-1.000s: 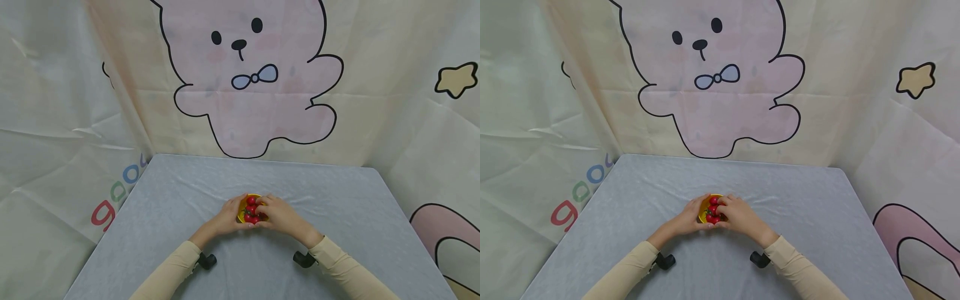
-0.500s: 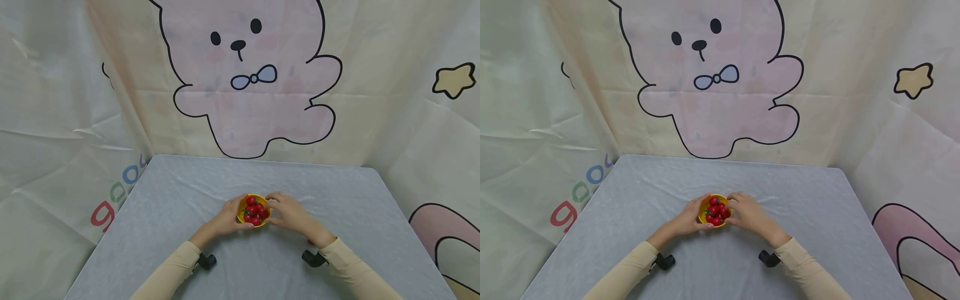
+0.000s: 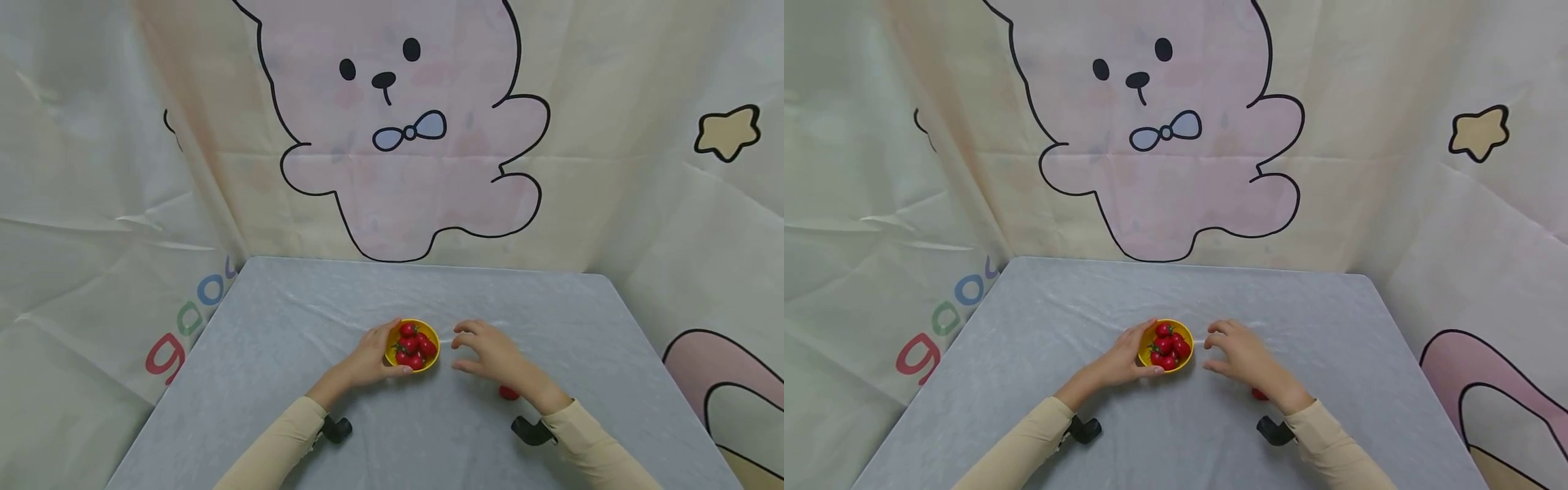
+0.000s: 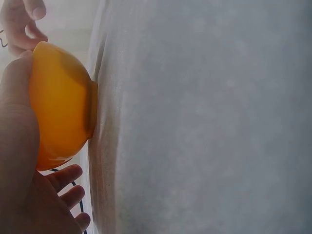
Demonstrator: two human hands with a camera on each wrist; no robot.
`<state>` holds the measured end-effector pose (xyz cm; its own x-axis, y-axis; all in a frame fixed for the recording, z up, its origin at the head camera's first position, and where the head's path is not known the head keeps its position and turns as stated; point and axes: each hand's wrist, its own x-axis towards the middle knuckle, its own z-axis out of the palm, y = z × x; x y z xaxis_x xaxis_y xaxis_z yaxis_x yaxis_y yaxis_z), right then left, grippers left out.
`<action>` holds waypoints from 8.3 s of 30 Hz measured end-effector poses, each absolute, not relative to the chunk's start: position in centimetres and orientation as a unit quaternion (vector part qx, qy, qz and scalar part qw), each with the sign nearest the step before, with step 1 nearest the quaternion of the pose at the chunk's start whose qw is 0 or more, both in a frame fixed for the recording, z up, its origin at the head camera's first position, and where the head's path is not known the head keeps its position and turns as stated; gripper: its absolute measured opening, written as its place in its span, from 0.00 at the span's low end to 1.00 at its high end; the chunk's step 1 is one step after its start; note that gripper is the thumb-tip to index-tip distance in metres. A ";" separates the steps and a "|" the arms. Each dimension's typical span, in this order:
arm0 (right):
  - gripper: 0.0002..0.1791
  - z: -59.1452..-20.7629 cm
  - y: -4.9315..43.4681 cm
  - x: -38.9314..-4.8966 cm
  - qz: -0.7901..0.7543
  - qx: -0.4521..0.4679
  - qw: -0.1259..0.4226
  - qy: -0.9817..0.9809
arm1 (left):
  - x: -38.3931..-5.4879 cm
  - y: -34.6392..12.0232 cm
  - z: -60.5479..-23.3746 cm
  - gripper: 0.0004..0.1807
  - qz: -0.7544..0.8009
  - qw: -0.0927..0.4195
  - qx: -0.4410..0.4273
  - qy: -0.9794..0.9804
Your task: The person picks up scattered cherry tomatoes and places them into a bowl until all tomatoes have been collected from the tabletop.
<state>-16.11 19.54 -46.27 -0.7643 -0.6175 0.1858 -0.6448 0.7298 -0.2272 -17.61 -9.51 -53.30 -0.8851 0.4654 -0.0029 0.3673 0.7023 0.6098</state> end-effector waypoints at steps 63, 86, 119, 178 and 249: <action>0.17 -49.9 27.7 -12.4 0.098 0.222 0.052 -0.969 | -17.9 -9.6 -53.6 0.58 0.318 0.082 0.224 0.918; 0.18 -50.4 27.3 -12.6 0.073 0.222 0.037 -0.972 | -17.7 -9.8 -53.8 0.59 0.320 0.084 0.225 0.916; 0.17 -48.3 25.5 -14.5 0.083 0.257 0.025 -0.963 | -17.8 -10.0 -53.7 0.58 0.318 0.082 0.222 0.918; 0.18 -46.3 18.3 -18.2 0.088 0.339 0.022 -0.936 | -17.9 -9.6 -53.3 0.58 0.314 0.081 0.219 0.920; 0.21 -48.5 16.4 -26.5 0.072 0.247 0.045 -0.965 | -18.1 -9.6 -53.6 0.58 0.315 0.083 0.210 0.922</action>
